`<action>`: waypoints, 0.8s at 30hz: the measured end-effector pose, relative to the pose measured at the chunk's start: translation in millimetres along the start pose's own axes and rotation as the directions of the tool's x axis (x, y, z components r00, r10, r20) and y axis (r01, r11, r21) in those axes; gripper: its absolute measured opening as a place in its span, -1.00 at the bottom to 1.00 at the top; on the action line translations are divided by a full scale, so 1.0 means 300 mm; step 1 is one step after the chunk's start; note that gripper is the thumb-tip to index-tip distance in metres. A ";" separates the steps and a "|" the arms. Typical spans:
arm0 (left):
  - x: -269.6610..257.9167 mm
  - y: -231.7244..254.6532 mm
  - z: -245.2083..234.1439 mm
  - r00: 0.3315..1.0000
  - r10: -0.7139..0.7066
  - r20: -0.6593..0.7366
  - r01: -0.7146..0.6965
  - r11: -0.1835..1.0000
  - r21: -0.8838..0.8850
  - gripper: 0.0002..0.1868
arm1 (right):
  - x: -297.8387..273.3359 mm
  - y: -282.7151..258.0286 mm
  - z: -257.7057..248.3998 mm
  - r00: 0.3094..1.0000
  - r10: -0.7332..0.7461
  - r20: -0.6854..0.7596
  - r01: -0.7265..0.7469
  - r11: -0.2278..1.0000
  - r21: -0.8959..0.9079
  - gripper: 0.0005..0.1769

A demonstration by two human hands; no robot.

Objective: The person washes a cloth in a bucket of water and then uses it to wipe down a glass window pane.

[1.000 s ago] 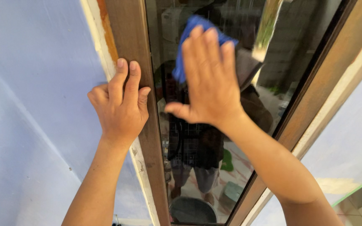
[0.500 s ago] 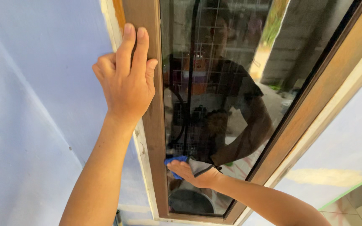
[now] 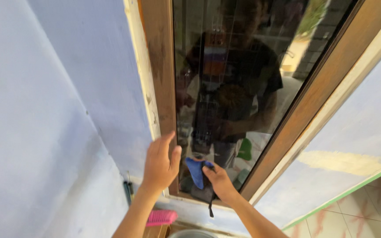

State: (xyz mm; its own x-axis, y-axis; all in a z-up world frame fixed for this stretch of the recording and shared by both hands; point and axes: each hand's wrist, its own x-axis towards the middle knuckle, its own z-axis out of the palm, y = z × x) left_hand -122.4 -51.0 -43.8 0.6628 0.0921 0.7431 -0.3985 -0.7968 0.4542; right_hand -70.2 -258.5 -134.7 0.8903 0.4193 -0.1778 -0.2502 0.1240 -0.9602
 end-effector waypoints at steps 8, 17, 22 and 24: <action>-0.460 -0.003 0.250 0.484 -0.526 0.699 0.862 0.152 -0.483 -0.35 | -0.221 0.031 -0.061 0.958 0.260 0.116 -0.284 0.827 0.486 -0.53; -0.679 0.252 0.294 0.829 -0.475 0.296 0.556 0.760 -0.337 -0.41 | -0.323 0.367 -0.134 0.967 0.115 0.228 -0.196 0.907 0.372 -0.37; -0.732 0.283 0.275 0.485 -0.690 0.538 0.873 0.413 -0.257 -0.48 | -0.425 0.367 -0.148 0.983 0.107 0.147 -0.113 0.993 0.035 -0.30; -0.765 0.279 0.254 0.428 -0.621 0.656 0.902 0.247 -0.354 -0.47 | -0.467 0.370 -0.110 0.986 0.158 0.052 -0.150 0.980 -0.129 -0.24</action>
State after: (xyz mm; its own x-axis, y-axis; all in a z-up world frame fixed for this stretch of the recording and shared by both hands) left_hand -259.6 -184.4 -213.8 0.9475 0.1424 -0.2864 0.2745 0.0977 0.9566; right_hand -210.0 -333.2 -223.4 0.8186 0.4796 -0.3159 -0.3298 -0.0576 -0.9423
